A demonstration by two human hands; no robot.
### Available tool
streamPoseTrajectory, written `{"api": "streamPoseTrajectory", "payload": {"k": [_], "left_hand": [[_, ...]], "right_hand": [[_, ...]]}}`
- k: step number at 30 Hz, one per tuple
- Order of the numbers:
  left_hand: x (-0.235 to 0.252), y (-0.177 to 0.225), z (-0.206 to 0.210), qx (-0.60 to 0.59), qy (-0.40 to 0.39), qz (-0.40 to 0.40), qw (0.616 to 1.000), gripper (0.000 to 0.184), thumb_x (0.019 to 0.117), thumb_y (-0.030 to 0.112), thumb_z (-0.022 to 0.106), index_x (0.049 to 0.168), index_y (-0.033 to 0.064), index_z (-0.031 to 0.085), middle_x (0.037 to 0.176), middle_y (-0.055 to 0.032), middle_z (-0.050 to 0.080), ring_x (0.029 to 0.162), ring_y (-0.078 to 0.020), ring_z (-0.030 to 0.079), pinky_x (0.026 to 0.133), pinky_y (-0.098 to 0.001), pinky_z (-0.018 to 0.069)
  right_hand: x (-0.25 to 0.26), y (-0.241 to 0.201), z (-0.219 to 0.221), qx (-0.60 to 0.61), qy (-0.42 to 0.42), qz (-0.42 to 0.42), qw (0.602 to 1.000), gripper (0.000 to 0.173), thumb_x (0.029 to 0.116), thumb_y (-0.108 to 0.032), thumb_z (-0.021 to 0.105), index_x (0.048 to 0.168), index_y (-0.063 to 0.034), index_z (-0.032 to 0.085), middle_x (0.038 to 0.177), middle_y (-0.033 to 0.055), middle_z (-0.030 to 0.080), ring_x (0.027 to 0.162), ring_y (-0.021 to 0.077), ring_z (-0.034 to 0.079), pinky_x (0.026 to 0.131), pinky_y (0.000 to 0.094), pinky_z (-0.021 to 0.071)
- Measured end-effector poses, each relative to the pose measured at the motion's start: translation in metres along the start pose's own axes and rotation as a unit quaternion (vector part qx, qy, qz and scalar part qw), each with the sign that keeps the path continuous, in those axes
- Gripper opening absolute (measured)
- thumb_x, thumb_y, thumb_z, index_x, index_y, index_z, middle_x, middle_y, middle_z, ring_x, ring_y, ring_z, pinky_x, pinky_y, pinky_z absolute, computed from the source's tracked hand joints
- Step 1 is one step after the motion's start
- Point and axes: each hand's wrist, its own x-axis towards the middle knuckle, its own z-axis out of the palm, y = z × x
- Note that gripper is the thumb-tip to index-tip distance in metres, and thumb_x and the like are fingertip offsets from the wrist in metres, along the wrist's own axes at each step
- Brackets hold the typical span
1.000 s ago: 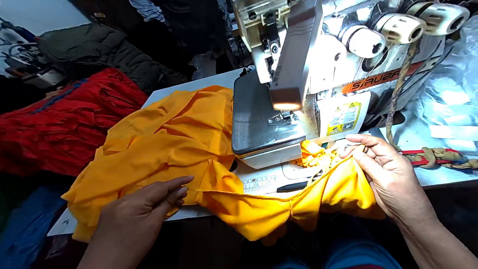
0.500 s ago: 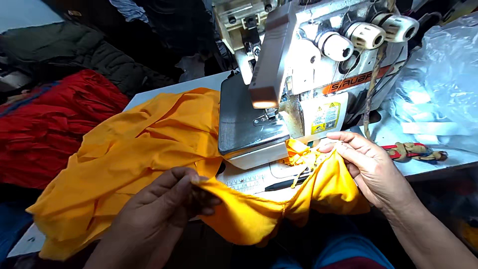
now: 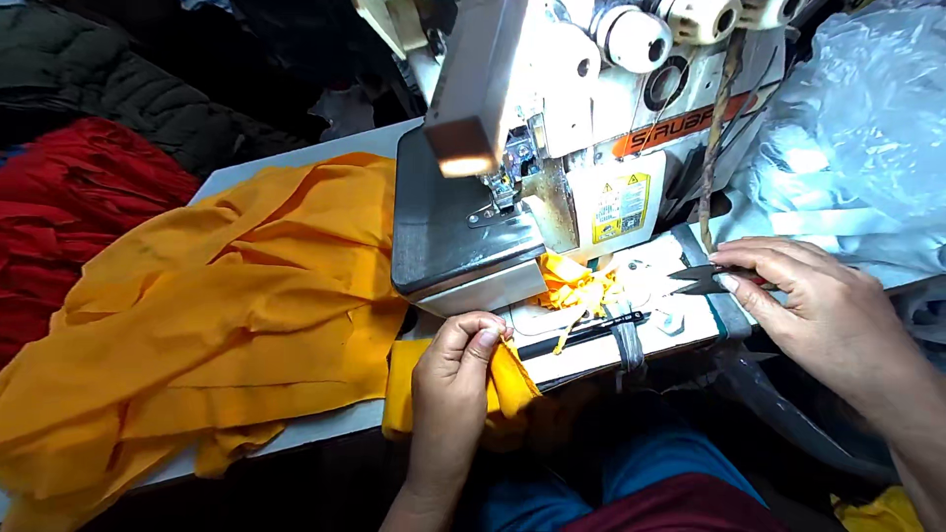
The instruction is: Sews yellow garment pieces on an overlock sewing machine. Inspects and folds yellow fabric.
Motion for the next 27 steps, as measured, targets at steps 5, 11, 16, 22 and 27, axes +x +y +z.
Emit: {"api": "streamPoseTrajectory", "payload": {"k": [5, 11, 16, 22, 27], "left_hand": [[0.002, 0.002, 0.002, -0.006, 0.018, -0.001, 1.000, 0.017, 0.1011, 0.006, 0.053, 0.094, 0.0125, 0.067, 0.082, 0.0105, 0.065, 0.073, 0.0042, 0.062, 0.067, -0.0119, 0.0528], [0.001, 0.002, -0.001, -0.018, 0.012, -0.001, 1.000, 0.016, 0.1011, 0.006, 0.055, 0.094, 0.0129, 0.068, 0.081, 0.0109, 0.066, 0.073, 0.0037, 0.062, 0.067, -0.0124, 0.0532], [0.004, 0.003, -0.006, -0.012, -0.019, -0.004, 1.000, 0.015, 0.1001, 0.007, 0.058, 0.093, 0.0122, 0.070, 0.083, 0.0093, 0.067, 0.073, 0.0033, 0.062, 0.067, -0.0121, 0.0518], [0.006, 0.003, -0.009, -0.043, -0.034, -0.029, 0.998, 0.014, 0.0969, 0.004, 0.063, 0.092, 0.0106, 0.074, 0.089, 0.0068, 0.070, 0.079, 0.0004, 0.065, 0.072, -0.0148, 0.0553], [0.005, 0.002, -0.008, -0.037, -0.024, -0.013, 0.999, 0.012, 0.0951, 0.005, 0.065, 0.091, 0.0100, 0.075, 0.089, 0.0057, 0.069, 0.080, -0.0001, 0.065, 0.073, -0.0143, 0.0544]], "right_hand": [[-0.006, 0.012, 0.003, -0.066, -0.034, -0.025, 0.997, 0.032, 0.1002, -0.010, 0.057, 0.127, 0.0028, 0.067, 0.122, 0.0235, 0.070, 0.118, 0.0457, 0.064, 0.104, 0.0617, 0.0446], [0.003, 0.021, -0.001, -0.094, -0.021, -0.106, 0.990, 0.026, 0.1032, -0.006, 0.053, 0.118, 0.0039, 0.072, 0.109, 0.0218, 0.074, 0.104, 0.0402, 0.072, 0.094, 0.0514, 0.0553], [0.001, 0.025, -0.006, -0.045, 0.039, -0.063, 0.996, 0.028, 0.1068, -0.009, 0.048, 0.111, 0.0098, 0.068, 0.096, 0.0281, 0.070, 0.085, 0.0380, 0.070, 0.079, 0.0491, 0.0558], [0.001, -0.058, -0.011, 0.046, -0.048, -0.107, 0.992, 0.043, 0.1055, -0.039, 0.045, 0.101, -0.0051, 0.070, 0.081, 0.0020, 0.063, 0.069, 0.0055, 0.058, 0.059, 0.0203, 0.0470], [0.020, -0.082, -0.001, 0.014, -0.086, -0.152, 0.985, 0.046, 0.0984, -0.052, 0.050, 0.101, -0.0129, 0.074, 0.077, -0.0068, 0.052, 0.061, 0.0000, 0.047, 0.048, 0.0151, 0.0352]]}}
